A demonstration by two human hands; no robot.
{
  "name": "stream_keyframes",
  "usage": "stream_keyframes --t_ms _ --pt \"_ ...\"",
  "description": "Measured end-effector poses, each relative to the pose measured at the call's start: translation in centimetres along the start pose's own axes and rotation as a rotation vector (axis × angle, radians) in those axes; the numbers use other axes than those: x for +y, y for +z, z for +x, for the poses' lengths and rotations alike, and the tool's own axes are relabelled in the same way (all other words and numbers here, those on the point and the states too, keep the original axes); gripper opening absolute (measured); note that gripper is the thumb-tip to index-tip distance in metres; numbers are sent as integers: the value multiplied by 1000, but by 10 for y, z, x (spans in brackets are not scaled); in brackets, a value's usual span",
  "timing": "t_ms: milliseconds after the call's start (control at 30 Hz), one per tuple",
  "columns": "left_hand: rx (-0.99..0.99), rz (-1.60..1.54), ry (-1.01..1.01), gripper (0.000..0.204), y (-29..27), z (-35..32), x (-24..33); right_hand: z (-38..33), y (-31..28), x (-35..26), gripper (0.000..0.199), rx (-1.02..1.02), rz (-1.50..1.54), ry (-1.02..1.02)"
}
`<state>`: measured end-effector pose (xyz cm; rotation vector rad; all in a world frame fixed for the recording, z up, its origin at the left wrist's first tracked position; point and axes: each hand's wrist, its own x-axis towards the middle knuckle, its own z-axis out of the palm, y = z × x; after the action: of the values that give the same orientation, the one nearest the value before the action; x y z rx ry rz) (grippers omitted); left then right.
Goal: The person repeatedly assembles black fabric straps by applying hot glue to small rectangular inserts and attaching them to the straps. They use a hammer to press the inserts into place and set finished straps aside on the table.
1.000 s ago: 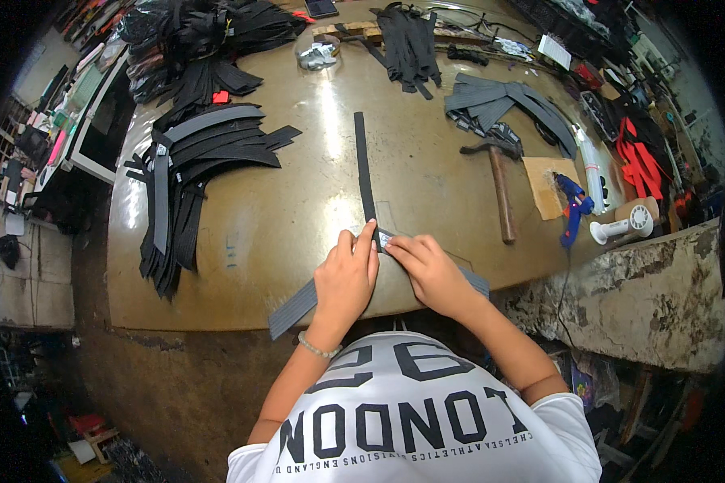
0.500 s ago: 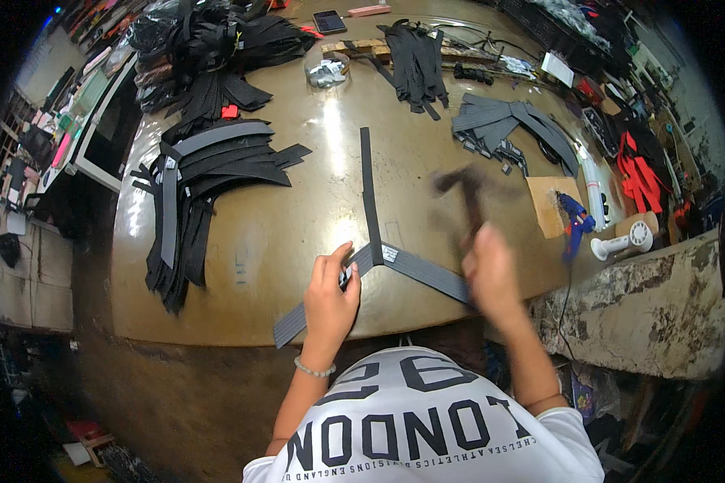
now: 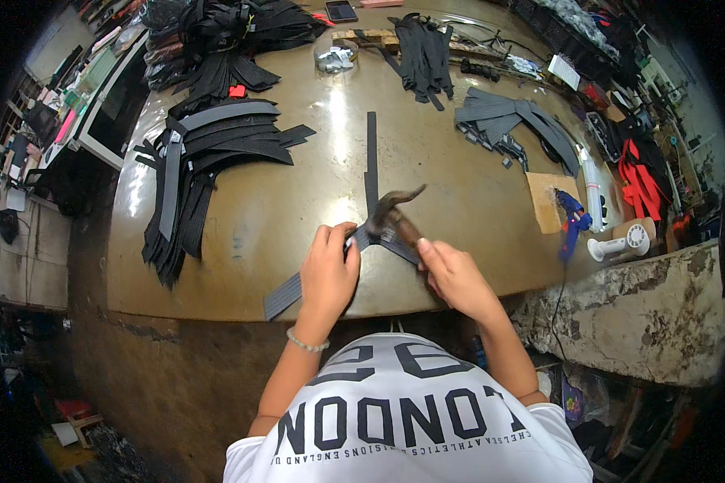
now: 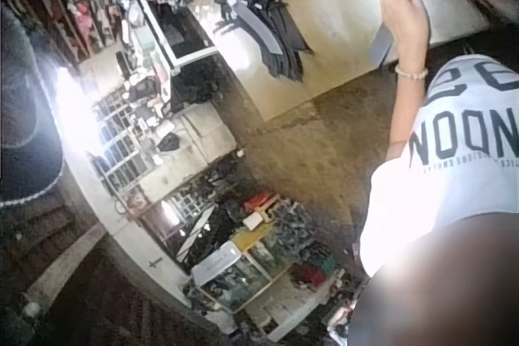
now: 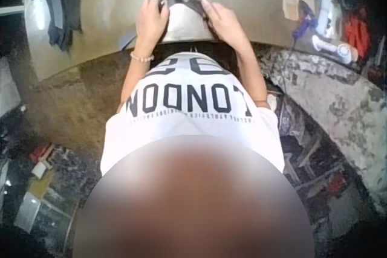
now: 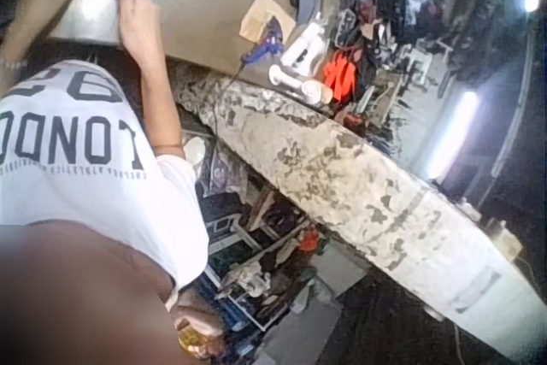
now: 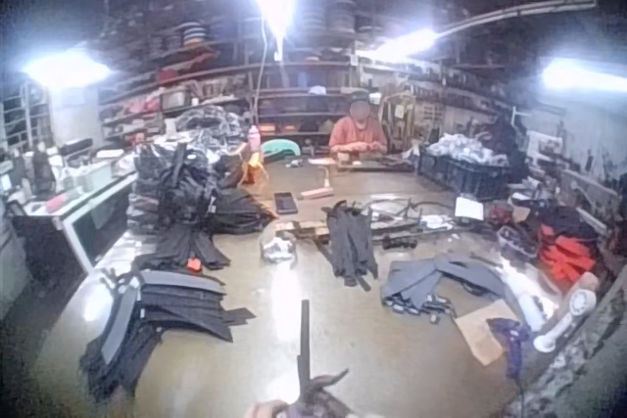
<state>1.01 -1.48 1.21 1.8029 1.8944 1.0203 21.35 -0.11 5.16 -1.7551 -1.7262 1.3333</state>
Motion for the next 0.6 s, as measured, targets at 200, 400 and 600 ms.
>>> stream_keyframes --t_ms 200,400,600 --pt "27 178 25 45 28 13 10 -3 -33 61 48 694 -435 -145" --pt "-11 -8 -3 22 18 17 0 -14 -51 26 22 766 -482 -519" --pt "-15 159 6 20 -13 -5 0 -81 -58 -96 11 -647 459 -1023"
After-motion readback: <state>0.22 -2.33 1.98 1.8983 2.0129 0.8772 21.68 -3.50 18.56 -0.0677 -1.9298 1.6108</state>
